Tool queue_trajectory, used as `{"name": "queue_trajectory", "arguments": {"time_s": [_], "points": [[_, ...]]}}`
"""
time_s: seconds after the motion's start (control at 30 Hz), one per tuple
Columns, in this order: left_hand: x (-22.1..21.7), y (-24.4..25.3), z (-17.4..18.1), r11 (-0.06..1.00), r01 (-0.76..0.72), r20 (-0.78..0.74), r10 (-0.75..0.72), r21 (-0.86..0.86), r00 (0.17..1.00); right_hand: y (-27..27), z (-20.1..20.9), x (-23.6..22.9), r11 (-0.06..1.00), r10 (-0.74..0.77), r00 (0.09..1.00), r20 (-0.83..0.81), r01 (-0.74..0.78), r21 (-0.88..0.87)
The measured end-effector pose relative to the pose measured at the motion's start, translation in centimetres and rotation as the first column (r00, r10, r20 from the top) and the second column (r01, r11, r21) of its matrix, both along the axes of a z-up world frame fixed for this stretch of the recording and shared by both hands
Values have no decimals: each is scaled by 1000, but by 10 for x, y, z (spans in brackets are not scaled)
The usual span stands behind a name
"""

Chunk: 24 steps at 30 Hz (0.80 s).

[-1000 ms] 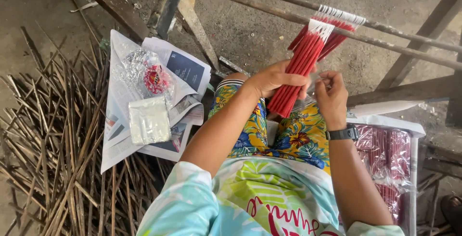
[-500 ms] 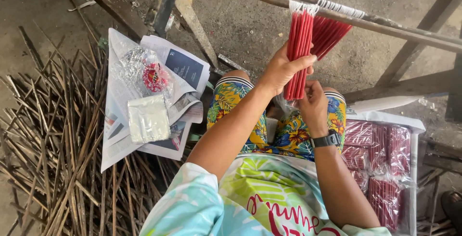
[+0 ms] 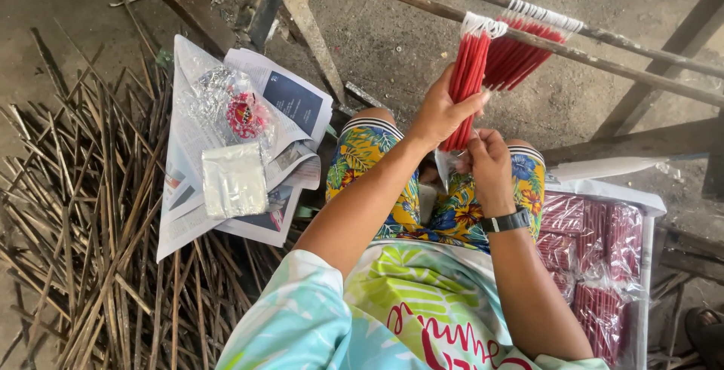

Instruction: The person bundles red incense sticks by hand, slides them through a plastic sleeve, and places the bundles into a white container.

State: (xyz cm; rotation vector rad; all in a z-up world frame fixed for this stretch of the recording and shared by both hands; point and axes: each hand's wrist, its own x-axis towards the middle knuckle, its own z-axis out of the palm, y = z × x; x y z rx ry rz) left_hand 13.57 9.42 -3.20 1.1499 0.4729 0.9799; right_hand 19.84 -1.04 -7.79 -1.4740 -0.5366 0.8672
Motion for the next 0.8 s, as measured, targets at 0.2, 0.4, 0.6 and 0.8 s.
{"name": "queue_trajectory", "arguments": {"time_s": [0.2,0.4,0.6,0.8], "points": [[-11,3,4,992,-11,-190,35,124,981,7,10,8,999,10,998,-66,-6,51],[-42,-8,-22,992,118,-259,-102,46,960,9,9,13,997,45,994,-97,-39,71],[-55,-6,-27,996,29,-520,-67,-82,851,11,-2,14,992,84,987,-137,-70,102],[-56,13,-38,947,258,-864,36,189,503,15,-8,14,996,66,996,-53,-63,58]]}}
